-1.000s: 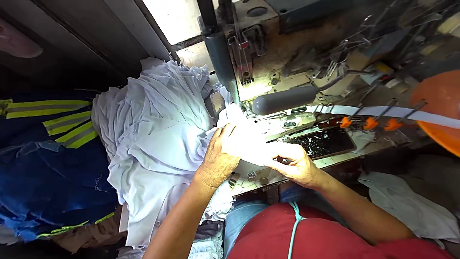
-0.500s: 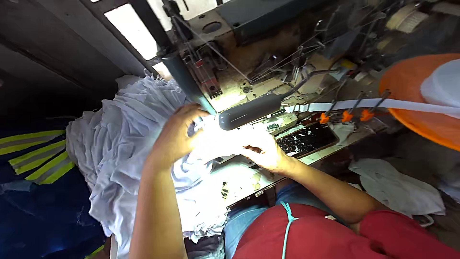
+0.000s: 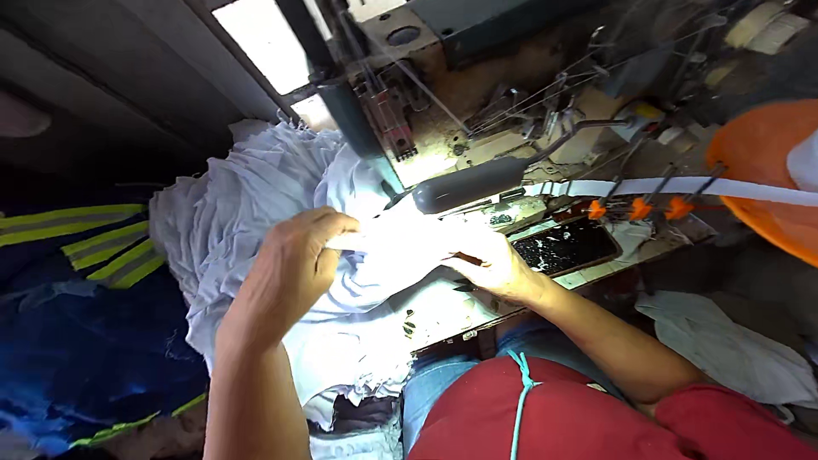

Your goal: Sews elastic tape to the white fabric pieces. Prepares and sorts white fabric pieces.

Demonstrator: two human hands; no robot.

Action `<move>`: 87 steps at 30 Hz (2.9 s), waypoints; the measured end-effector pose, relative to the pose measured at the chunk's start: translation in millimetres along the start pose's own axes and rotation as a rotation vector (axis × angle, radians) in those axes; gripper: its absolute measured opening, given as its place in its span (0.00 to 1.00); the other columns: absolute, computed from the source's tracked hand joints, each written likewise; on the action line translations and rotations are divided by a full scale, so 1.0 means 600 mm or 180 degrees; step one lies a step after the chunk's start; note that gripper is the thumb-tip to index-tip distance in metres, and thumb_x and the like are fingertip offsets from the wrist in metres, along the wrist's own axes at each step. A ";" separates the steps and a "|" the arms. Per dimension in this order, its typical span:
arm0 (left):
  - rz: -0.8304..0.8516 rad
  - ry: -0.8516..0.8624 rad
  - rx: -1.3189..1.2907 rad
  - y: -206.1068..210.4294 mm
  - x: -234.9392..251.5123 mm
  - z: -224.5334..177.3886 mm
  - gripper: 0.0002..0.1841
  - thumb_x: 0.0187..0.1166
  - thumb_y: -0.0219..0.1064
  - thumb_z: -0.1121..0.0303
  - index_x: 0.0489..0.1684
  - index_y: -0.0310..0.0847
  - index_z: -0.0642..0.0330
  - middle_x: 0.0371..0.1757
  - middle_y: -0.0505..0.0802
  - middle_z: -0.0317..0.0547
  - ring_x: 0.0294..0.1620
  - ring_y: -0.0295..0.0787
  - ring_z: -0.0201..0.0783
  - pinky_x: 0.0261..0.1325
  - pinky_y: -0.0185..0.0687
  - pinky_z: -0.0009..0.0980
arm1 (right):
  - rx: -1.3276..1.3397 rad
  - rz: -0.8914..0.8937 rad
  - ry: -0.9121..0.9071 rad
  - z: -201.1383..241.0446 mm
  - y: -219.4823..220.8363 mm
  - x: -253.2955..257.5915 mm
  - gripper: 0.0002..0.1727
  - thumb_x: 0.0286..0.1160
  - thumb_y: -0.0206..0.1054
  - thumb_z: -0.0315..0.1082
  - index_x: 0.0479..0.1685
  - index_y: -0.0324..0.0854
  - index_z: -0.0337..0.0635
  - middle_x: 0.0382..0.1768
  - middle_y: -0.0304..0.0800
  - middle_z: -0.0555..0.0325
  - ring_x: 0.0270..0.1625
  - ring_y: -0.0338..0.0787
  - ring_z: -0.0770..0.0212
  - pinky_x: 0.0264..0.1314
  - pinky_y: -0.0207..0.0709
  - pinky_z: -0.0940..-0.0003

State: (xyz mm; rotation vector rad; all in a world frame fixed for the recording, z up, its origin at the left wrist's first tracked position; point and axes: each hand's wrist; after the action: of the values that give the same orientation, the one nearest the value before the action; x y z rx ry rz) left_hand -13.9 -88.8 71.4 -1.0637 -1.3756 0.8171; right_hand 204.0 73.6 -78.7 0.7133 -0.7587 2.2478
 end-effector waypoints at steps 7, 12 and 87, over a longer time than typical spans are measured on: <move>-0.0008 -0.0146 -0.0188 0.040 -0.054 -0.075 0.18 0.68 0.69 0.54 0.39 0.93 0.62 0.53 0.93 0.53 0.61 0.87 0.52 0.63 0.78 0.54 | -0.0162 -0.0615 -0.0482 -0.024 0.026 -0.011 0.06 0.66 0.70 0.26 0.25 0.86 0.31 0.29 0.88 0.49 0.33 0.86 0.67 0.40 0.80 0.77; -0.0809 -0.0222 0.0378 0.184 -0.044 -0.114 0.15 0.78 0.66 0.58 0.34 0.94 0.59 0.46 0.95 0.53 0.60 0.88 0.57 0.73 0.71 0.58 | -0.0237 -0.0691 -0.0319 -0.017 0.031 -0.001 0.06 0.63 0.70 0.26 0.32 0.83 0.30 0.28 0.84 0.52 0.26 0.80 0.71 0.29 0.74 0.81; -0.1294 -0.0534 0.0224 0.166 -0.009 -0.067 0.15 0.80 0.60 0.75 0.56 0.91 0.63 0.62 0.93 0.52 0.73 0.84 0.54 0.85 0.59 0.61 | -0.1353 -0.0124 -0.0425 -0.015 0.000 -0.080 0.12 0.80 0.65 0.31 0.45 0.93 0.35 0.48 0.95 0.44 0.47 0.95 0.56 0.51 0.86 0.70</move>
State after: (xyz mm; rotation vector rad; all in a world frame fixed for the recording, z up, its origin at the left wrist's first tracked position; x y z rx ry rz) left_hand 39.0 -64.1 -18.8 -0.6390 -1.6236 0.6563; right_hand 232.1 60.6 -116.1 0.6639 -1.2283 1.9245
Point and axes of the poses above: each hand's wrist, its own x-axis towards the middle knuckle, its own y-axis out of the palm, z = x × y
